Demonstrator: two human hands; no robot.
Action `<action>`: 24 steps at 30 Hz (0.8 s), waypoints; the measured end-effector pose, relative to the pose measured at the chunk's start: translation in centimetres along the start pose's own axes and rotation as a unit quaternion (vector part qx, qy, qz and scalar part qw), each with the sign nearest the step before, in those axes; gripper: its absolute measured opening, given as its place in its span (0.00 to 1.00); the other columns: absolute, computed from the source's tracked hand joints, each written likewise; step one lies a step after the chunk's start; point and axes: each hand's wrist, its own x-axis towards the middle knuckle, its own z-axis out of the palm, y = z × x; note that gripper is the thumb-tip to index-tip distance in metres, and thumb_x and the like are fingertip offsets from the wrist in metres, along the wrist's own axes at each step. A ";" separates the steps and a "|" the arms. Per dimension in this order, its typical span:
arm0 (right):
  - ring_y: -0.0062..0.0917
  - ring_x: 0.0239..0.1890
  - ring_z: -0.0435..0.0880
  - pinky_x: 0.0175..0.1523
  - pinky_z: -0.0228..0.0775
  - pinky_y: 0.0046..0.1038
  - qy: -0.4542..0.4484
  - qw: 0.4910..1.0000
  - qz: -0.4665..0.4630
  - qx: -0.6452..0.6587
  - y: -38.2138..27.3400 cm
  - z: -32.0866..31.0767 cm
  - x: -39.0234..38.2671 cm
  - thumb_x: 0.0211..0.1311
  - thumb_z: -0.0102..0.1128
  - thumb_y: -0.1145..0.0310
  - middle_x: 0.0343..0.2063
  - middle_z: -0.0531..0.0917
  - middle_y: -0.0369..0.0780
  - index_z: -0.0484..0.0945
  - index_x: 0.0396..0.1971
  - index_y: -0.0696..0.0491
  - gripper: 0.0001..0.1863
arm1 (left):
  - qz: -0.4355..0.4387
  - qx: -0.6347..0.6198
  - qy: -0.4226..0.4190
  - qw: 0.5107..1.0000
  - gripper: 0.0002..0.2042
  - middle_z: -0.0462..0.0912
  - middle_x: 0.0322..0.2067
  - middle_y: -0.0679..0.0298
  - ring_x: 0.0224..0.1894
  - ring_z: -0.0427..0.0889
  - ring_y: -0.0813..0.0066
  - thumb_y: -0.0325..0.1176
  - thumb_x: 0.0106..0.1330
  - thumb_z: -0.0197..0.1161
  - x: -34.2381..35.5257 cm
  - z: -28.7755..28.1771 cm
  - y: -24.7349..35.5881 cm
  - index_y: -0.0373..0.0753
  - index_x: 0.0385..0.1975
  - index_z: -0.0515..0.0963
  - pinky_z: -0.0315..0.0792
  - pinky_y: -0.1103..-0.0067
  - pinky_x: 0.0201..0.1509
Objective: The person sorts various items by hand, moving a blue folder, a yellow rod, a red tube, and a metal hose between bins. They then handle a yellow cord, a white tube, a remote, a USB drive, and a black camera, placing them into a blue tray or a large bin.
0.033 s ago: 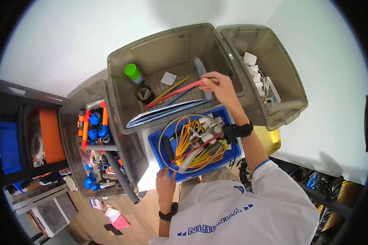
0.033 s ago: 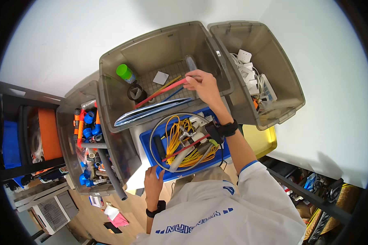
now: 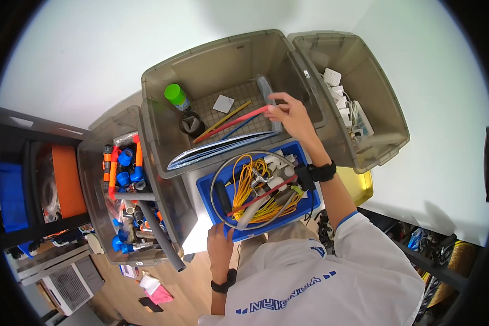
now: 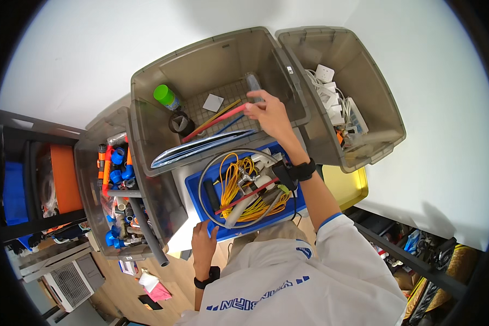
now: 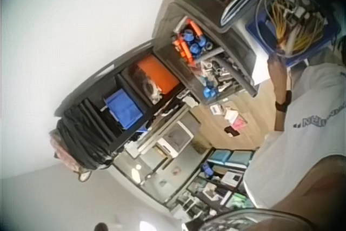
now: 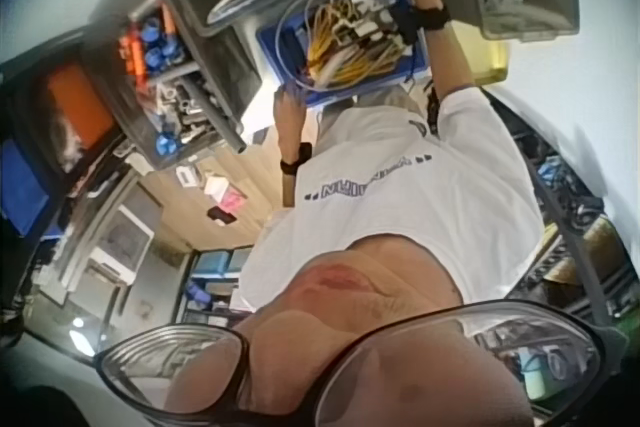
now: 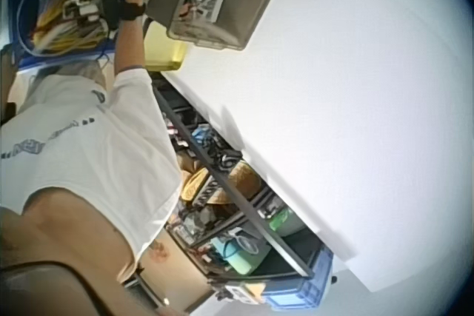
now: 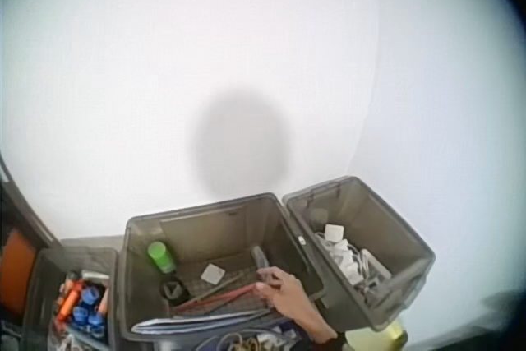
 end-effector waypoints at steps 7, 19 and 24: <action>0.53 0.58 0.80 0.64 0.73 0.40 0.052 0.978 -0.107 -0.169 -2.1 -1.8 -4.5 0.71 0.63 0.64 0.58 0.82 0.53 0.66 0.72 0.50 0.31 | -0.015 0.024 -0.036 0.999 0.20 0.83 0.47 0.46 0.50 0.82 0.44 0.36 0.64 0.73 -0.3 2.4 -2.9 0.33 0.52 0.80 0.78 0.60 0.52; 0.33 0.52 0.89 0.58 0.77 0.30 0.114 0.971 -0.027 -0.206 -3.4 -7.4 -18.1 0.72 0.63 0.70 0.48 0.88 0.48 0.79 0.57 0.58 0.17 | 0.090 -0.013 -0.001 0.996 0.20 0.82 0.49 0.47 0.52 0.81 0.44 0.26 0.59 0.73 1.9 5.6 -5.4 0.33 0.52 0.80 0.77 0.62 0.56; 0.34 0.47 0.91 0.53 0.79 0.28 0.066 0.966 -0.044 -0.247 -3.2 -7.7 -22.9 0.71 0.64 0.71 0.44 0.89 0.48 0.81 0.52 0.60 0.14 | 0.148 0.036 0.021 0.988 0.19 0.82 0.47 0.51 0.52 0.81 0.51 0.27 0.59 0.72 3.6 7.4 -5.3 0.35 0.52 0.81 0.77 0.63 0.56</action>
